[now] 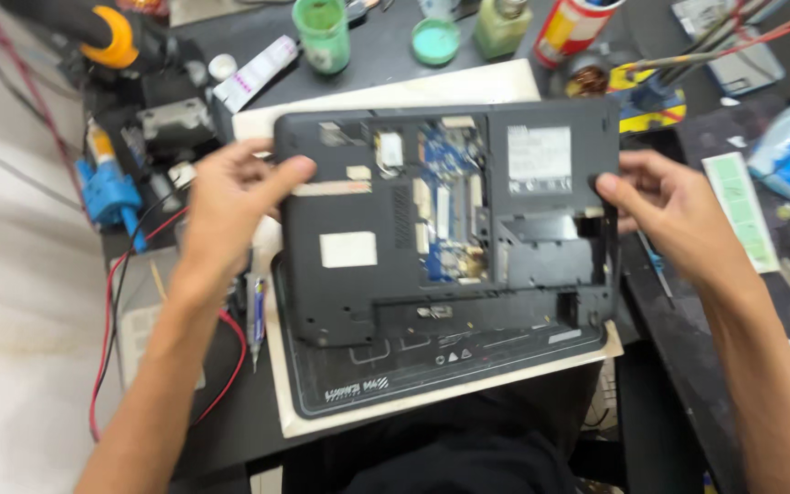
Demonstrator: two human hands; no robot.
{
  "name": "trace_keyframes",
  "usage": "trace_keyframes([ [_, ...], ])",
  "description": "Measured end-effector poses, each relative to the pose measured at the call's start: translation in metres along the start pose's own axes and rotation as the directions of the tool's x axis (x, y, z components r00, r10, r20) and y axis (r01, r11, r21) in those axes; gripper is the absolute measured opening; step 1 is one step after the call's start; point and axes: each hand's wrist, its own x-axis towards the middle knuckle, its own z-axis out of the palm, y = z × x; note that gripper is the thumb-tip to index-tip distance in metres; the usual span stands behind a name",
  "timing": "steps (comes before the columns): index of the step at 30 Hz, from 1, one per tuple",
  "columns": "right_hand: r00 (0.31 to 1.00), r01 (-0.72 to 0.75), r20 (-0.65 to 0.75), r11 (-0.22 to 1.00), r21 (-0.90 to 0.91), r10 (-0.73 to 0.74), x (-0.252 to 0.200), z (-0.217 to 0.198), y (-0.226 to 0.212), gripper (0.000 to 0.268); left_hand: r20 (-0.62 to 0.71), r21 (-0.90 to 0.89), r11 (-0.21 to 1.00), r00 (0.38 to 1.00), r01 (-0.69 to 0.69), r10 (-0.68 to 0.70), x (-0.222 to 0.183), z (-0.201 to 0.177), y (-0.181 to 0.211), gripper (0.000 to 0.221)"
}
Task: The person disassembles the casing of a laptop using a screwdriver and removes internal components by hand.
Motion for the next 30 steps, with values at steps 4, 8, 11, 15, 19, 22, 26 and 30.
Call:
trace_keyframes([
  [4,0.997,-0.079,0.017,0.996,-0.031,0.079,-0.004,0.012,0.024,0.047,-0.016,0.008,0.987,0.987,0.162,-0.162,-0.009,0.009,-0.034,0.060],
  [8,0.995,-0.094,0.010,0.993,-0.076,0.095,-0.002,0.016,0.033,0.053,0.001,0.023,0.986,0.986,0.165,-0.165,-0.014,0.008,-0.048,0.063],
  [11,0.992,-0.119,0.005,0.976,-0.184,0.122,0.002,0.016,0.026,0.055,0.001,0.098,0.980,0.984,0.176,-0.177,-0.012,0.010,-0.047,0.061],
  [15,0.996,-0.087,0.005,0.948,-0.305,0.093,0.004,0.022,0.018,0.055,0.013,0.240,0.965,0.994,0.106,-0.112,-0.011,0.015,-0.043,0.044],
  [19,0.995,-0.097,-0.060,0.900,-0.425,0.079,-0.003,0.024,0.016,0.054,-0.014,0.381,0.922,0.998,0.062,-0.062,-0.008,0.021,-0.045,0.042],
  [22,0.997,-0.017,-0.069,0.854,-0.520,-0.022,-0.006,0.022,0.012,0.053,0.027,0.331,0.939,0.994,0.090,-0.105,-0.004,0.022,-0.046,0.041],
  [26,0.998,-0.044,-0.055,0.848,-0.529,0.017,-0.005,0.022,0.008,0.052,0.033,0.383,0.924,0.999,-0.001,-0.013,-0.004,0.021,-0.049,0.042],
  [30,1.000,0.005,0.000,0.849,-0.529,-0.007,-0.004,0.023,0.012,0.052,0.093,0.585,0.810,0.996,-0.040,-0.017,-0.001,0.011,-0.054,0.038],
])
